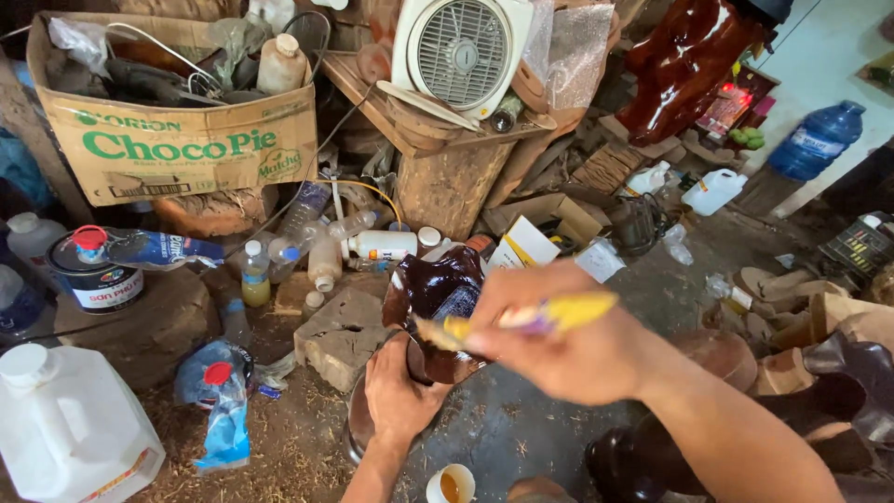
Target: The person sits on the workshop floor and uses a wide brush to apply a dark glossy lacquer coating to carved wooden candlestick-style objects, rotating each piece and steadying it with the other hand to coat the top and sides. After finishing a piece, the person stands and carries a small cup of finish across the workshop.
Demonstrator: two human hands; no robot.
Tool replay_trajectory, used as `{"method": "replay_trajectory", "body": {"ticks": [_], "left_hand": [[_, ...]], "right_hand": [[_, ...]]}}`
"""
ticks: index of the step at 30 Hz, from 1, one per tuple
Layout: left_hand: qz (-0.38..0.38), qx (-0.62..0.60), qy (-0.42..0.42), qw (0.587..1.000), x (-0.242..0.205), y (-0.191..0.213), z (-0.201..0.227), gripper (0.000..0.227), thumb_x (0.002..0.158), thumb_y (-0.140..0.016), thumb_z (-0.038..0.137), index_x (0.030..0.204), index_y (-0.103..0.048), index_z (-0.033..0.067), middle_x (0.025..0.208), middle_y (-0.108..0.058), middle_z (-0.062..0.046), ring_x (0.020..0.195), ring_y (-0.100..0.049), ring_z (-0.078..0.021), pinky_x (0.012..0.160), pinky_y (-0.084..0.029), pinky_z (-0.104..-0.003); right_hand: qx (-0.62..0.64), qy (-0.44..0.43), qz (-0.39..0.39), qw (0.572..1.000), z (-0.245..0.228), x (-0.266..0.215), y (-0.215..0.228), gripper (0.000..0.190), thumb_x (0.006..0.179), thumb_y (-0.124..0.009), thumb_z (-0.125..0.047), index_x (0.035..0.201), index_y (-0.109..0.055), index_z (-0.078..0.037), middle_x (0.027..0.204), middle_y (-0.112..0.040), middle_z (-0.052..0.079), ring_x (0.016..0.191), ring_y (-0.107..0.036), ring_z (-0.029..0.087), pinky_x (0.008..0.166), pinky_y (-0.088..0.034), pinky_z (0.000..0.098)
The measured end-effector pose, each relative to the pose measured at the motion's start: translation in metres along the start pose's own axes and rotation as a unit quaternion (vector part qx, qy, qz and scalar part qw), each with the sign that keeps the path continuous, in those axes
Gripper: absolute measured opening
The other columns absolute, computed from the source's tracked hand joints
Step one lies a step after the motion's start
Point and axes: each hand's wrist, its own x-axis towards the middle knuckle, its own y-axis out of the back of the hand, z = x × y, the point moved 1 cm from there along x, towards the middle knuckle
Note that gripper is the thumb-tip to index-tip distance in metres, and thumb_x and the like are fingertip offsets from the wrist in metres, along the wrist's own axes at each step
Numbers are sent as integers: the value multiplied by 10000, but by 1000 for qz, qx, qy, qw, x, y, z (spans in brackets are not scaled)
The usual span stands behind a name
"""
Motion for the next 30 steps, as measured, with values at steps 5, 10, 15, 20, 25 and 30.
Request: {"method": "replay_trajectory", "body": {"ticks": [5, 10, 15, 20, 25, 30], "left_hand": [[9, -7, -8, 1000, -1, -1, -2, 796, 603, -891, 395, 1230, -592, 8, 1144, -691, -173, 1084, -635, -395, 996, -462, -482], [11, -26, -14, 1000, 5, 5, 2, 712, 589, -860, 307, 1208, -613, 55, 1144, -689, -169, 1080, -644, -375, 987, -463, -476], [-2, -25, 16, 1000, 0, 14, -6, 656, 610, -850, 328, 1162, -614, 62, 1108, -679, -157, 1066, -636, -366, 963, -461, -473], [2, -43, -13, 999, 2, 18, -10, 683, 628, -843, 323, 1202, -610, 35, 1159, -665, -165, 1104, -628, -355, 1020, -445, -477], [-48, -102, -6, 994, 11, 29, -22, 677, 614, -856, 339, 1178, -630, 41, 1157, -681, -150, 1120, -640, -340, 1002, -452, -439], [-81, -126, -7, 989, 13, 31, -23, 682, 585, -863, 333, 1160, -639, 41, 1117, -692, -150, 1107, -645, -332, 1002, -451, -433]], "right_hand": [[258, -198, 101, 940, 88, -5, 8, 85, 885, -753, -87, 830, -693, -62, 671, -658, 28, 546, -588, 85, 450, -452, 239], [124, -165, 178, 962, 82, -29, 28, 98, 918, -764, -74, 899, -678, -31, 702, -637, 49, 569, -574, 92, 502, -439, 235], [119, -90, 237, 960, 62, -66, -14, 47, 935, -682, -51, 961, -646, -37, 767, -657, 66, 530, -565, 118, 514, -454, 244], [-286, -41, 61, 955, 174, -300, 26, 78, 968, -711, -162, 959, -694, -86, 807, -681, 81, 734, -640, 198, 692, -507, 318], [-454, -55, -163, 874, 121, -322, -34, 302, 822, -752, -521, 915, -760, -234, 741, -691, -19, 696, -686, 202, 740, -565, 433], [-485, 113, -181, 848, -39, -90, -89, 147, 970, -729, -217, 847, -701, -140, 756, -710, 22, 632, -678, 184, 595, -522, 365]]}}
